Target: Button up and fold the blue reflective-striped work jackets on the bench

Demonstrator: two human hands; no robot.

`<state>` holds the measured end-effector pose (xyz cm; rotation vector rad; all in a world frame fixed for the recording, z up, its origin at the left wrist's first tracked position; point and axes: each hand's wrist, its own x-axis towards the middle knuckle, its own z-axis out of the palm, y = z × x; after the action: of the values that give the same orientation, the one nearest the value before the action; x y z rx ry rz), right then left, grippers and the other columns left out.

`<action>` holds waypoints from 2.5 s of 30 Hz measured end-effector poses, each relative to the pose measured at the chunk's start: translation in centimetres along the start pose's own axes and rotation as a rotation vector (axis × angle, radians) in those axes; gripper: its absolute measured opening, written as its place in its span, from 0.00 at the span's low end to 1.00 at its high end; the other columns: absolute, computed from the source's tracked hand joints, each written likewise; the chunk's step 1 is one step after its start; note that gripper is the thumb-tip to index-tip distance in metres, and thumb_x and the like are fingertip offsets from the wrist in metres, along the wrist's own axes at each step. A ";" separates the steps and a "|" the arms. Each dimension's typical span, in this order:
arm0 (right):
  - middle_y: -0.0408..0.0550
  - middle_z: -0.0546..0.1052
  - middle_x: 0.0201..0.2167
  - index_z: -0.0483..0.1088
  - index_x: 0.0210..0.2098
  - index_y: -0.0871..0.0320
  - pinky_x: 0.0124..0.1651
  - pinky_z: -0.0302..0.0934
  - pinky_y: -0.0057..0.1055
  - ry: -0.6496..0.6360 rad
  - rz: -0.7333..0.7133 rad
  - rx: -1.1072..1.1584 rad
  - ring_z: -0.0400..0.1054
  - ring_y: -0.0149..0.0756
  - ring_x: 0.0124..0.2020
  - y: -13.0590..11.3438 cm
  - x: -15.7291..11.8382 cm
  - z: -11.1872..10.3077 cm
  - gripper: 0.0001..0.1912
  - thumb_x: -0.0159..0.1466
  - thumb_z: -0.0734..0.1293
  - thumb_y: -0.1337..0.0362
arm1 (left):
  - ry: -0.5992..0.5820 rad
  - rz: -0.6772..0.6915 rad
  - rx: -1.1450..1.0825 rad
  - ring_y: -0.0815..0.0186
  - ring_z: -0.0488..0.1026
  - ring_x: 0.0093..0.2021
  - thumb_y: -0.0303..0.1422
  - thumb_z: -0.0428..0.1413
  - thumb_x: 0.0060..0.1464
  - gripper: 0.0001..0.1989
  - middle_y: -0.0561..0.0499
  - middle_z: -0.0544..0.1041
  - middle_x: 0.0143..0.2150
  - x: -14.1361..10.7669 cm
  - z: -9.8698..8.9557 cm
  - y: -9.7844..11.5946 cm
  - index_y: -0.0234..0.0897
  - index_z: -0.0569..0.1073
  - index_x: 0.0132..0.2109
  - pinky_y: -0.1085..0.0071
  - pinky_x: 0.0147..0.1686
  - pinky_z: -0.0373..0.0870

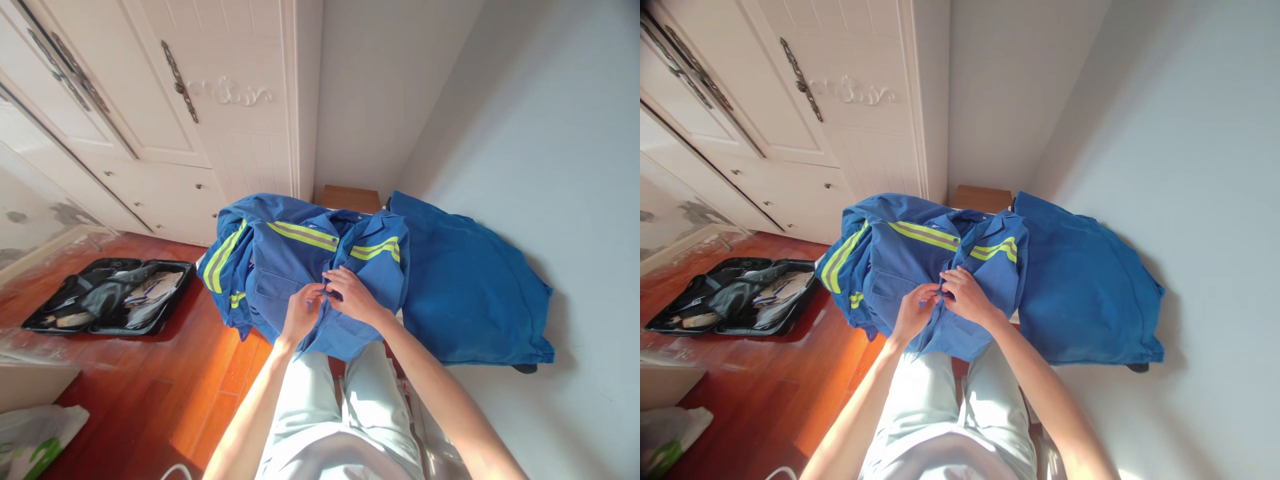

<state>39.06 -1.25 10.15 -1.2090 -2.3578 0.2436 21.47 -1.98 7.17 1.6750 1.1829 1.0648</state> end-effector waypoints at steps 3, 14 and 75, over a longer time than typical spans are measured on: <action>0.54 0.75 0.55 0.72 0.33 0.58 0.68 0.48 0.51 -0.021 -0.009 0.014 0.64 0.44 0.61 0.2 0.2 -0.2 0.08 0.56 0.67 0.75 | -0.001 0.042 -0.005 0.64 0.79 0.41 0.23 0.53 0.56 0.13 0.49 0.82 0.40 0.1 0.2 0.0 0.37 0.77 0.46 0.70 0.43 0.75; 0.51 0.77 0.53 0.74 0.34 0.55 0.67 0.48 0.53 -0.053 0.034 0.224 0.65 0.42 0.60 2.0 -0.1 0.5 0.05 0.61 0.68 0.71 | 0.053 0.048 -0.021 0.66 0.78 0.36 0.22 0.53 0.56 0.11 0.50 0.82 0.36 0.1 0.8 -0.3 0.37 0.79 0.39 0.72 0.40 0.73; 0.53 0.77 0.39 0.72 0.53 0.55 0.42 0.60 0.33 -0.325 0.064 -0.385 0.72 0.40 0.39 2.0 3.1 -3.8 0.22 0.65 0.57 0.77 | 0.102 0.360 0.273 0.61 0.73 0.48 0.30 0.51 0.62 0.11 0.46 0.78 0.45 2.9 -2.4 0.5 0.40 0.77 0.47 0.62 0.51 0.70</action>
<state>40.81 2.21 13.77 -1.5198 -2.7369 0.0024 19.93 1.01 8.88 2.1259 1.1575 1.2615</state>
